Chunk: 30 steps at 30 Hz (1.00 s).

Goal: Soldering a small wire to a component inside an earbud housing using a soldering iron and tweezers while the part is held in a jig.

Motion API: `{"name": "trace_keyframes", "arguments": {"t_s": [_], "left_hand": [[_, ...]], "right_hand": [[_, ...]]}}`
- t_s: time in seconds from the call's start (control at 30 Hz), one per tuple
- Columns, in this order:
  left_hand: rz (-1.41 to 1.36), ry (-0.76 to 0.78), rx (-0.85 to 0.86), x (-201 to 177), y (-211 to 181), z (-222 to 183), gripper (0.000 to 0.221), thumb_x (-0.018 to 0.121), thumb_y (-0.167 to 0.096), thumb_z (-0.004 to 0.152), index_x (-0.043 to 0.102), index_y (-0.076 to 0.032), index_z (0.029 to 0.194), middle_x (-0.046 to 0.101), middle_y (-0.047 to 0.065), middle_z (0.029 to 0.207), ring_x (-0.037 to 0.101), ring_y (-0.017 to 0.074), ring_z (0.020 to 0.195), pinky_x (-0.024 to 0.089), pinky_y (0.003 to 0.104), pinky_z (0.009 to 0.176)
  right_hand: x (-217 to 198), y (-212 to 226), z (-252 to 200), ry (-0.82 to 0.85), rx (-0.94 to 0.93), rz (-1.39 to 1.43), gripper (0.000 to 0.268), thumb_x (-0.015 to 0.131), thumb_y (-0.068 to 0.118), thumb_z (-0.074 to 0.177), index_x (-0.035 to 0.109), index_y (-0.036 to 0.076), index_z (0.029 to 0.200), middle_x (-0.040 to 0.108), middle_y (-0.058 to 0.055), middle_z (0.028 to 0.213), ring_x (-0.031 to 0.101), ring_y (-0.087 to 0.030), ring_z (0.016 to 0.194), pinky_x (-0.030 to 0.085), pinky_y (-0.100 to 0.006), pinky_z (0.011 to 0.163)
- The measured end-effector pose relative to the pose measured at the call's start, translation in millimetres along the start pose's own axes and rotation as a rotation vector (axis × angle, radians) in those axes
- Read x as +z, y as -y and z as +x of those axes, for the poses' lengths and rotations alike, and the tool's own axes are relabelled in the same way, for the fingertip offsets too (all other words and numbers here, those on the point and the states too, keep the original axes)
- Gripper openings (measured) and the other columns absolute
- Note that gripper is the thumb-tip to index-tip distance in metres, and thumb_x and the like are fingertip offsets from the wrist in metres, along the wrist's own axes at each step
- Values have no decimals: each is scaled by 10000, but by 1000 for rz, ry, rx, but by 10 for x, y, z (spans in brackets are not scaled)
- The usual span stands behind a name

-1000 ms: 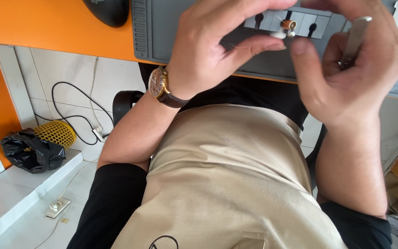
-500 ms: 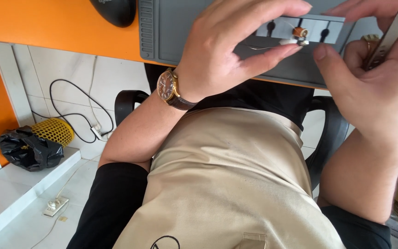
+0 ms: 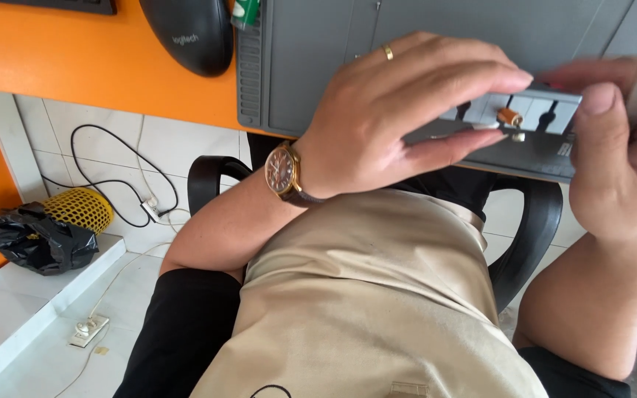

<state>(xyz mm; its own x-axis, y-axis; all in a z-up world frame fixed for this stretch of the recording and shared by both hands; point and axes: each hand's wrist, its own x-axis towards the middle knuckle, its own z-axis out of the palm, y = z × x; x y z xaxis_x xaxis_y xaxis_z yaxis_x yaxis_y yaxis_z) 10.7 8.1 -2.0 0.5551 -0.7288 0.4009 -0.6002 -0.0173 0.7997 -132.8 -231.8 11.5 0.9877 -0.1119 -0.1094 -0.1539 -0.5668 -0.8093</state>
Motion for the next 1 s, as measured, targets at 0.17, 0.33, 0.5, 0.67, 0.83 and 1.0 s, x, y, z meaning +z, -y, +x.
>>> {"name": "trace_keyframes", "arguments": {"t_s": [0.17, 0.33, 0.5, 0.67, 0.83, 1.0], "left_hand": [[23, 13, 59, 15, 86, 7, 293, 775, -221, 1202, 639, -78, 1419, 774, 93, 1374, 859, 252, 1219, 711, 399, 1091], [48, 60, 53, -15, 106, -14, 263, 741, -246, 1219, 657, -107, 1426, 751, 47, 1401, 864, 265, 1168, 716, 377, 1045], [7, 102, 25, -36, 135, -29, 262, 688, -248, 1247, 636, -121, 1470, 734, 22, 1465, 872, 252, 1266, 728, 362, 1068], [-13, 71, 49, -38, 150, 6, 243, 765, -203, 1221, 662, -118, 1424, 740, 30, 1413, 874, 242, 1227, 730, 345, 1047], [-32, 77, 50, -73, 144, 31, 221, 745, -210, 1213, 682, -120, 1405, 741, 24, 1398, 863, 241, 1218, 721, 335, 1030], [-34, 158, -1, -145, 76, 53, 279, 720, -215, 1207, 663, -70, 1438, 724, 73, 1447, 821, 265, 1311, 695, 403, 1187]], "right_hand": [[-13, -33, 8, 13, 167, 96, 349, 557, 148, 1293, 635, -156, 1447, 579, -213, 1255, 449, -201, 877, 323, -316, 808], [-95, 110, 74, 81, 375, 159, 425, 598, -50, 1092, 544, -116, 1509, 660, -180, 1329, 254, -79, 539, 171, -231, 530], [-104, -37, 42, 109, 278, 60, 473, 532, 257, 1168, 699, -143, 1356, 638, -203, 1122, 596, -245, 876, 405, -319, 745], [-71, -84, 28, 81, 256, 49, 481, 554, 263, 1154, 719, -151, 1332, 664, -211, 1113, 604, -235, 827, 402, -319, 706], [6, -125, 35, -8, -34, -93, 327, 606, 39, 1215, 760, -248, 1251, 694, -355, 1115, 562, -298, 766, 394, -383, 700], [-1, -104, 91, -20, -178, -124, 481, 533, 143, 1193, 755, -280, 1251, 697, -378, 1086, 609, -358, 852, 476, -437, 762]]}}
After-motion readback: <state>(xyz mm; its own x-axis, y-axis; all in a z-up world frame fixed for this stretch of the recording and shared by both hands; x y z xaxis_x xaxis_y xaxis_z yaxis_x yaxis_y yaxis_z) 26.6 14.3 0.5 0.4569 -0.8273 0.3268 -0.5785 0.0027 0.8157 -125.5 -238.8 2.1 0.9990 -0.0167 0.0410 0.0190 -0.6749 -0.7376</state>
